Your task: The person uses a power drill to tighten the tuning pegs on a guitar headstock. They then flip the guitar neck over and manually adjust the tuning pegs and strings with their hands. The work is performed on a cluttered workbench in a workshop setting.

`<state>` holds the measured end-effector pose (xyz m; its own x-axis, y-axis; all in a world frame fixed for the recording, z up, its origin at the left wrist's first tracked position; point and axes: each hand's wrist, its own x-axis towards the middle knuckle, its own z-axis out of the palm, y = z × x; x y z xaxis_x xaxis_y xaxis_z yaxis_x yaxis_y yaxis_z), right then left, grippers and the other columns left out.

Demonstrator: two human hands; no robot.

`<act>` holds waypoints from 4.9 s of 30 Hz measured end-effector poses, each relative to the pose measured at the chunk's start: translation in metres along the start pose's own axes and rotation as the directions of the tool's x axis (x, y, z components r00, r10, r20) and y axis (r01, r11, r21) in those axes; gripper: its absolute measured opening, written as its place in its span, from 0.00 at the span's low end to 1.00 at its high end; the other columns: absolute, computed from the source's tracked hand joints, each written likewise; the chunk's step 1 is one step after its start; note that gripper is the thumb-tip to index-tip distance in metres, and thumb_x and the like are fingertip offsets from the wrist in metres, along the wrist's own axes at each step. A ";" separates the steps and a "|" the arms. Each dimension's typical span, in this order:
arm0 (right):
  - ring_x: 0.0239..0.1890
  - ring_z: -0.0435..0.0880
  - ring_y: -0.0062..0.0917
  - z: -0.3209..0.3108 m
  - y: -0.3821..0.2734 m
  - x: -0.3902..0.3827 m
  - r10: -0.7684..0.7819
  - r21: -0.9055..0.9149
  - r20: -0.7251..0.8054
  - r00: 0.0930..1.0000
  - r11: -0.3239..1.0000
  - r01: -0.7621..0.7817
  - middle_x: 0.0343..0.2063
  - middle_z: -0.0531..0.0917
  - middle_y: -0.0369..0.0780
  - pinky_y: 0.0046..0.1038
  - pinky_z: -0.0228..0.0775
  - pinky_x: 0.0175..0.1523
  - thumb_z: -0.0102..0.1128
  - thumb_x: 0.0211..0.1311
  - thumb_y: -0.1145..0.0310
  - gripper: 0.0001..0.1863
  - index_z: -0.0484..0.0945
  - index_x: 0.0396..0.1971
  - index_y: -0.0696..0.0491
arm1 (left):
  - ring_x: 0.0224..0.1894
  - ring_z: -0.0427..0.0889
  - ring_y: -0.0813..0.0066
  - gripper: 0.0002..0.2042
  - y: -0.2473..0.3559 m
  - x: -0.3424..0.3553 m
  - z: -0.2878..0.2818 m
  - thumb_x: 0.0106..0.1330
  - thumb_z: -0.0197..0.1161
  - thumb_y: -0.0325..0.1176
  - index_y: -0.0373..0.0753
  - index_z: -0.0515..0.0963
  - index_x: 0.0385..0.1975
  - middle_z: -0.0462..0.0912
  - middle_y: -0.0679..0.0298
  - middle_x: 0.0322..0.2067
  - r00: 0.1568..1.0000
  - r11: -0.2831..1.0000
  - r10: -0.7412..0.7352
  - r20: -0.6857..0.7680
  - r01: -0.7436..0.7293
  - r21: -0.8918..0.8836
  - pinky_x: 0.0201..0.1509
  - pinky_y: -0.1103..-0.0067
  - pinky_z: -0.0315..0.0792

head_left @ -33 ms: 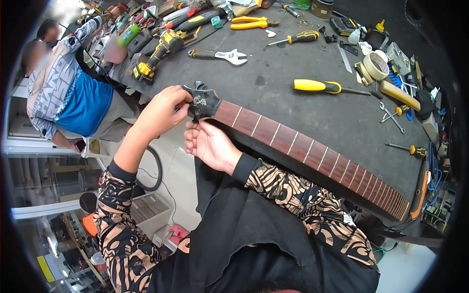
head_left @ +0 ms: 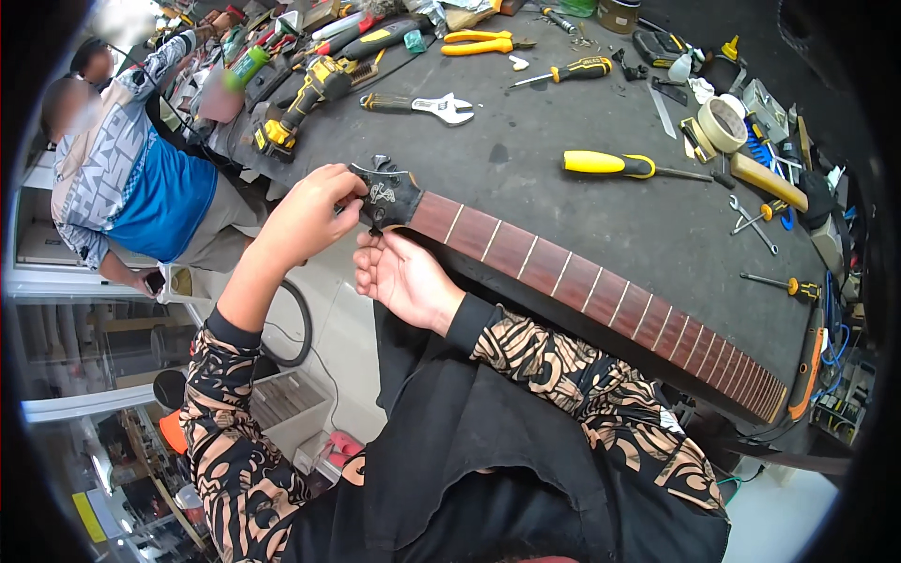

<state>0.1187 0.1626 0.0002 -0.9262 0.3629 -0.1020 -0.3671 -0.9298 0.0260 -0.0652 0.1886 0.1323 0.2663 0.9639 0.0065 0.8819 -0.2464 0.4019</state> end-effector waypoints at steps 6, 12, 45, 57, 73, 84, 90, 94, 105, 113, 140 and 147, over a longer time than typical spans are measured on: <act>0.40 0.79 0.28 0.002 -0.003 0.001 0.006 0.038 -0.005 1.000 0.999 -0.006 0.38 0.82 0.37 0.35 0.73 0.53 0.36 0.90 0.49 0.24 0.78 0.50 0.51 | 0.45 0.82 0.47 0.07 0.001 0.009 -0.013 0.66 0.68 0.27 0.32 0.81 0.40 0.80 0.51 0.36 0.986 0.976 0.109 0.130 -0.131 0.175 0.52 0.59 0.78; 0.41 0.80 0.28 0.010 -0.005 -0.001 0.023 -0.002 0.023 0.999 1.000 -0.023 0.38 0.83 0.38 0.34 0.74 0.53 0.33 0.91 0.48 0.24 0.76 0.50 0.49 | 0.45 0.82 0.46 0.08 0.002 0.009 -0.013 0.63 0.67 0.28 0.32 0.79 0.38 0.81 0.50 0.36 0.986 0.974 0.065 0.155 -0.096 0.204 0.53 0.59 0.78; 0.41 0.81 0.26 0.007 -0.003 0.001 0.041 -0.077 0.038 0.998 0.996 -0.038 0.40 0.83 0.37 0.32 0.76 0.54 0.32 0.91 0.48 0.28 0.72 0.67 0.53 | 0.56 0.82 0.50 0.12 -0.069 0.156 0.037 0.75 0.63 0.29 0.35 0.75 0.53 0.79 0.53 0.48 0.937 0.858 0.345 0.056 -0.338 0.386 0.57 0.61 0.77; 0.38 0.82 0.25 0.009 -0.005 0.005 -0.004 -0.122 -0.039 0.999 0.993 -0.001 0.39 0.84 0.37 0.31 0.76 0.49 0.35 0.91 0.44 0.28 0.75 0.59 0.53 | 0.41 0.82 0.70 0.10 -0.056 0.040 -0.021 0.81 0.60 0.29 0.36 0.74 0.56 0.80 0.62 0.35 0.817 0.899 -0.291 -0.498 0.056 -0.433 0.47 0.74 0.75; 0.48 0.82 0.29 0.012 0.003 0.011 -0.075 -0.147 -0.162 0.984 0.988 0.051 0.44 0.84 0.36 0.36 0.74 0.56 0.43 0.89 0.48 0.20 0.77 0.50 0.50 | 0.20 0.81 0.81 0.14 -0.006 -0.097 0.031 0.86 0.57 0.46 0.40 0.74 0.51 0.82 0.67 0.25 0.865 0.028 -0.381 0.327 0.364 -0.931 0.24 0.84 0.74; 0.45 0.83 0.31 0.011 -0.010 0.000 0.032 -0.043 0.010 0.999 0.999 -0.032 0.42 0.85 0.38 0.37 0.76 0.56 0.38 0.90 0.45 0.25 0.79 0.49 0.49 | 0.26 0.86 0.62 0.14 -0.015 -0.036 -0.039 0.74 0.71 0.41 0.34 0.81 0.42 0.85 0.54 0.25 0.962 0.964 -0.266 0.061 0.265 0.030 0.34 0.64 0.77; 0.45 0.84 0.31 0.010 -0.012 0.003 0.079 -0.008 0.061 0.995 0.997 -0.079 0.41 0.85 0.38 0.36 0.77 0.55 0.39 0.90 0.46 0.23 0.77 0.50 0.48 | 0.35 0.89 0.47 0.18 0.013 -0.004 -0.058 0.69 0.76 0.46 0.35 0.83 0.39 0.88 0.50 0.29 0.914 0.921 -0.328 0.240 0.252 0.297 0.41 0.58 0.79; 0.44 0.84 0.28 0.010 -0.011 0.005 0.084 0.007 0.087 0.993 0.996 -0.085 0.41 0.84 0.36 0.34 0.77 0.54 0.39 0.90 0.46 0.22 0.77 0.50 0.47 | 0.36 0.90 0.48 0.17 0.023 0.010 -0.057 0.70 0.75 0.46 0.35 0.85 0.39 0.87 0.51 0.27 0.847 0.867 -0.443 0.294 0.322 0.380 0.42 0.58 0.79; 0.42 0.81 0.24 0.007 -0.004 0.006 0.049 0.015 0.024 0.998 0.999 -0.050 0.39 0.81 0.34 0.32 0.75 0.53 0.37 0.91 0.49 0.21 0.76 0.50 0.47 | 0.41 0.88 0.41 0.10 0.039 0.027 -0.067 0.74 0.64 0.33 0.31 0.84 0.40 0.88 0.44 0.33 0.817 0.852 -0.411 0.406 0.185 0.489 0.47 0.57 0.81; 0.42 0.81 0.25 0.004 0.002 0.006 0.025 -0.005 -0.017 1.000 1.000 -0.026 0.39 0.83 0.35 0.33 0.75 0.54 0.37 0.91 0.49 0.22 0.77 0.55 0.50 | 0.42 0.87 0.38 0.08 0.043 0.033 -0.060 0.74 0.63 0.29 0.31 0.84 0.42 0.87 0.42 0.33 0.788 0.826 -0.476 0.389 0.250 0.505 0.49 0.54 0.80; 0.37 0.72 0.26 0.013 0.005 0.006 -0.045 0.103 0.005 0.999 0.994 0.044 0.32 0.72 0.33 0.33 0.69 0.51 0.33 0.92 0.52 0.20 0.70 0.40 0.47 | 0.42 0.91 0.52 0.41 0.027 0.021 -0.084 0.47 0.85 0.30 0.47 0.81 0.68 0.89 0.56 0.36 0.851 0.799 -0.125 0.510 -0.219 0.560 0.47 0.62 0.84; 0.37 0.72 0.26 0.015 0.003 0.005 -0.050 0.097 -0.001 0.999 0.994 0.050 0.32 0.71 0.33 0.33 0.68 0.51 0.32 0.92 0.51 0.21 0.69 0.40 0.46 | 0.38 0.88 0.56 0.44 0.019 0.018 -0.078 0.43 0.86 0.42 0.46 0.82 0.69 0.84 0.60 0.31 0.860 0.780 0.006 0.511 -0.324 0.535 0.47 0.65 0.82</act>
<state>0.1114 0.1627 0.0150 -0.9064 0.4092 -0.1046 -0.4198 -0.9000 0.1175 -0.0739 0.2093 0.2115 0.4334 0.7751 -0.4597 0.8100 -0.5586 -0.1783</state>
